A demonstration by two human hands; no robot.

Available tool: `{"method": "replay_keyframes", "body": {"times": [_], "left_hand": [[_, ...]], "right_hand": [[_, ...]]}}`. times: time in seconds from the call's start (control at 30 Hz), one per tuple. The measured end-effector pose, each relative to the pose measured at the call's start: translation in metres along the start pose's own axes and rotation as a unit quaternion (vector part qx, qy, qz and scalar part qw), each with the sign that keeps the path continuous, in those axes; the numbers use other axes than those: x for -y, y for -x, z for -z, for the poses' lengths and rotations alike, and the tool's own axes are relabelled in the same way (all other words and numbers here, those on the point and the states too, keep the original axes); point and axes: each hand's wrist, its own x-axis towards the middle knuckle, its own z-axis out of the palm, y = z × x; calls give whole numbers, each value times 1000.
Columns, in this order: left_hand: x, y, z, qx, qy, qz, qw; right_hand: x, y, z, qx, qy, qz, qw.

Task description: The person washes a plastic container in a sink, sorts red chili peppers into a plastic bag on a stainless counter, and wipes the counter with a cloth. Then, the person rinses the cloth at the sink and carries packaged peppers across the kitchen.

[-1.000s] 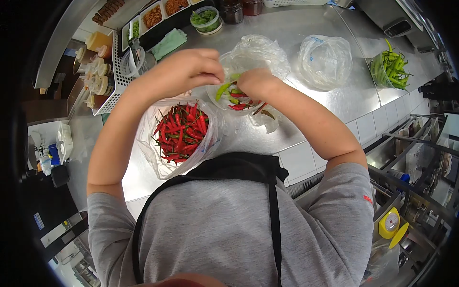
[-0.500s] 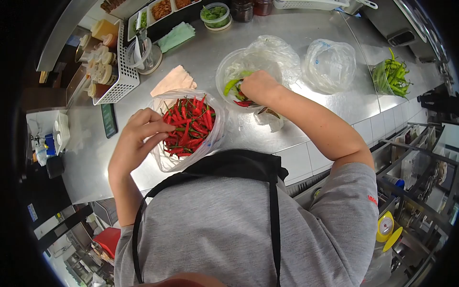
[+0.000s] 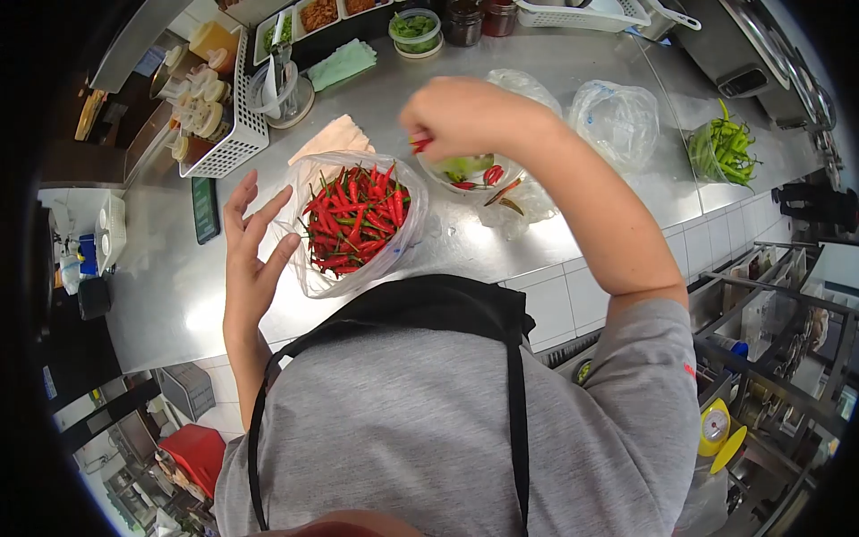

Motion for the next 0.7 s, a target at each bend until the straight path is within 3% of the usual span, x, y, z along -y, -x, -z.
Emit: {"method": "replay_keyframes", "body": {"times": [0.03,0.13,0.27,0.37,0.43,0.53,0.6,0.67,0.7], "left_hand": [[-1,-1,-1,-4,3,-10,1000],[-4,0,-2,-2,-1,-16,1000],[0,6,-1,-1,-7,-2,1000],[6,6,-4,-3,32,3,999],[2,1,-6,9,43,3,999],[-2,-6,-6,23,48,-13,998],[-2,-10,-3,24,44,-25,998],[2,-15,6,20,41,-21,999],[1,-22,10,4,18,-37,999]], "right_hand": [[9,-3,1,-23,2,45,999],[24,-10,-1,-93,6,61,994],[7,-12,1,-83,35,58,994],[14,-6,17,-68,-41,69,994],[33,-6,18,-84,-137,175,971],[41,-6,9,-70,-222,208,950],[18,-5,12,-106,-162,179,965],[-24,-9,-3,25,18,3,1000],[-46,-3,-25,28,38,-13,999]]}}
